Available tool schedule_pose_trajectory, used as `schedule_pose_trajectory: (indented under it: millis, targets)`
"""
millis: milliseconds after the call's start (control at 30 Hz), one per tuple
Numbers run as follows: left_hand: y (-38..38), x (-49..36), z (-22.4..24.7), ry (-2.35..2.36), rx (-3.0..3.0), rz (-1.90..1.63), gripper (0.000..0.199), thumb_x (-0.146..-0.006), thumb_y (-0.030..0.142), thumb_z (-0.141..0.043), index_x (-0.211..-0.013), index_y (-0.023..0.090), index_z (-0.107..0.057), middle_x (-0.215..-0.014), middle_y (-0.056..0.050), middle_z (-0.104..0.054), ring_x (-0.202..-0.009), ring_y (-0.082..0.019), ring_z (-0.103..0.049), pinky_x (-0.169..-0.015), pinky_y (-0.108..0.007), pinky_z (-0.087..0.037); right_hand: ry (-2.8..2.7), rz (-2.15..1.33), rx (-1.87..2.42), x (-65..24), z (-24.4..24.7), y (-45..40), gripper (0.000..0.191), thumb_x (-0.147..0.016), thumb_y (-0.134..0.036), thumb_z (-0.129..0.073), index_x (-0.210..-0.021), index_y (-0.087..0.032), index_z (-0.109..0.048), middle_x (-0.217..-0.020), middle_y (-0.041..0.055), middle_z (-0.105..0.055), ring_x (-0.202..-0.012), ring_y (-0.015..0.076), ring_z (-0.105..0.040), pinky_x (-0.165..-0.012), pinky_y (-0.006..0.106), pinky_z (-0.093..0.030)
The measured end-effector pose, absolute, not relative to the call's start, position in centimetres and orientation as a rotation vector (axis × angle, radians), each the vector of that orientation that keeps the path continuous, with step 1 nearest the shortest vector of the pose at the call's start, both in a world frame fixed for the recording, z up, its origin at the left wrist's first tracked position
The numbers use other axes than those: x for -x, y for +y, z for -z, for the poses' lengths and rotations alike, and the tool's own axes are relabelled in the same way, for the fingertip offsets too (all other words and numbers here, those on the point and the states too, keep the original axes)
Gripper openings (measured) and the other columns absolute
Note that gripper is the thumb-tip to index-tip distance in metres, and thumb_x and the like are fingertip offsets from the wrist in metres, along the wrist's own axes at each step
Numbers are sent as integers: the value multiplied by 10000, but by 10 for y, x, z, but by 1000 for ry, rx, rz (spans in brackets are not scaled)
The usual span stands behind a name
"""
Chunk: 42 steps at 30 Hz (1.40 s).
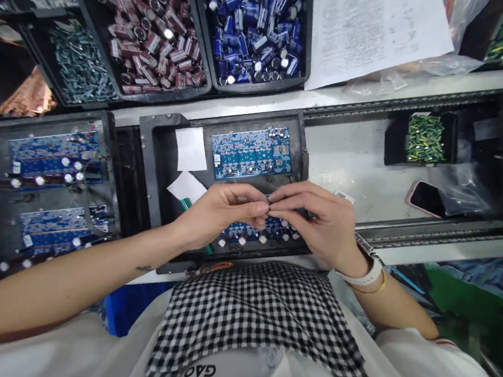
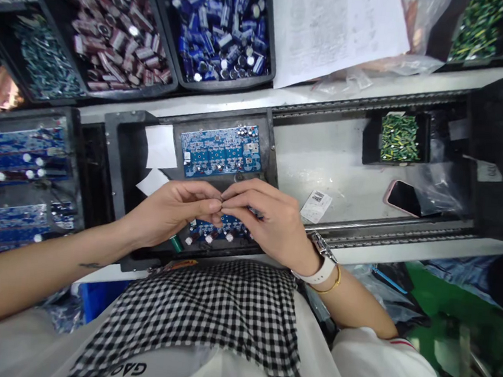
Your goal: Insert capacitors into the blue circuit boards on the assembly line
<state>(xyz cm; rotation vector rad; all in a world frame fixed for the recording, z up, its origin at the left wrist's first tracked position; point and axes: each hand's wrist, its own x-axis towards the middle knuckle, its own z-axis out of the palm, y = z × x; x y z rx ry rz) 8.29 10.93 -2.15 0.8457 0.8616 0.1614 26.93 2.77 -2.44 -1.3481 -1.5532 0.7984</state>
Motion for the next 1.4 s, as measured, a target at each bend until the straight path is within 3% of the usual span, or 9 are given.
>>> schedule_pose_trajectory:
  millis: [133, 300, 467, 800, 1033, 1200, 1400]
  targets:
    - [110, -89, 22, 862, -923, -166, 165, -813, 297, -746, -851, 143, -699, -724, -19, -678, -690, -113, -636, -699, -211, -514, -1556, -836, 1308, -276, 27, 30, 67, -886, -198, -651, -923, -225, -700, -981, 29, -731, -917, 146, -691, -841, 302, -580]
    - [121, -94, 15, 845, -1088, -29, 198, -814, 320, -711, -778, 133, -654, -645, -8, -647, -599, -99, -585, -592, -188, -460, -1686, -932, 1251, -286, 24, 36, 131, -920, -222, -605, -1045, -222, -642, -1048, 39, -727, -985, 166, -685, -905, 328, -569]
    - [132, -97, 8, 851, -1135, 77, 177, -778, 300, -712, -766, 133, -655, -633, 5, -625, -553, -99, -572, -536, -192, -443, -1837, -950, 1187, -294, 19, 46, 175, -934, -176, -565, -1091, -238, -612, -1046, 8, -721, -961, 140, -680, -877, 290, -567]
    - [135, -111, 15, 1066, -1194, -273, 183, -762, 312, -701, -798, 136, -667, -642, -8, -634, -591, -123, -606, -638, -246, -511, -1654, -703, 1429, -290, 26, 66, 126, -892, -179, -627, -1002, -240, -620, -927, -8, -712, -832, 142, -684, -804, 301, -574]
    - [140, -117, 24, 1105, -1207, -364, 140, -752, 263, -689, -768, 128, -653, -661, -5, -621, -568, -101, -584, -625, -236, -515, -1649, -706, 1429, -290, 42, 73, 156, -914, -214, -603, -1065, -249, -584, -992, 2, -697, -939, 161, -684, -897, 347, -568]
    - [142, -116, 25, 1118, -1224, -361, 112, -749, 239, -691, -744, 131, -659, -674, -6, -634, -566, -100, -586, -617, -233, -514, -1634, -813, 1388, -297, 45, 74, 295, -908, -178, -597, -1191, -241, -546, -1143, 27, -675, -1073, 180, -657, -1003, 386, -534]
    - [157, -119, 32, 1194, -1423, -318, 92, -749, 223, -659, -725, 135, -674, -610, -2, -608, -538, -98, -536, -570, -232, -457, -1612, -740, 1425, -312, 46, 79, 218, -922, -224, -587, -1139, -237, -608, -1109, 33, -690, -1024, 185, -661, -982, 384, -539]
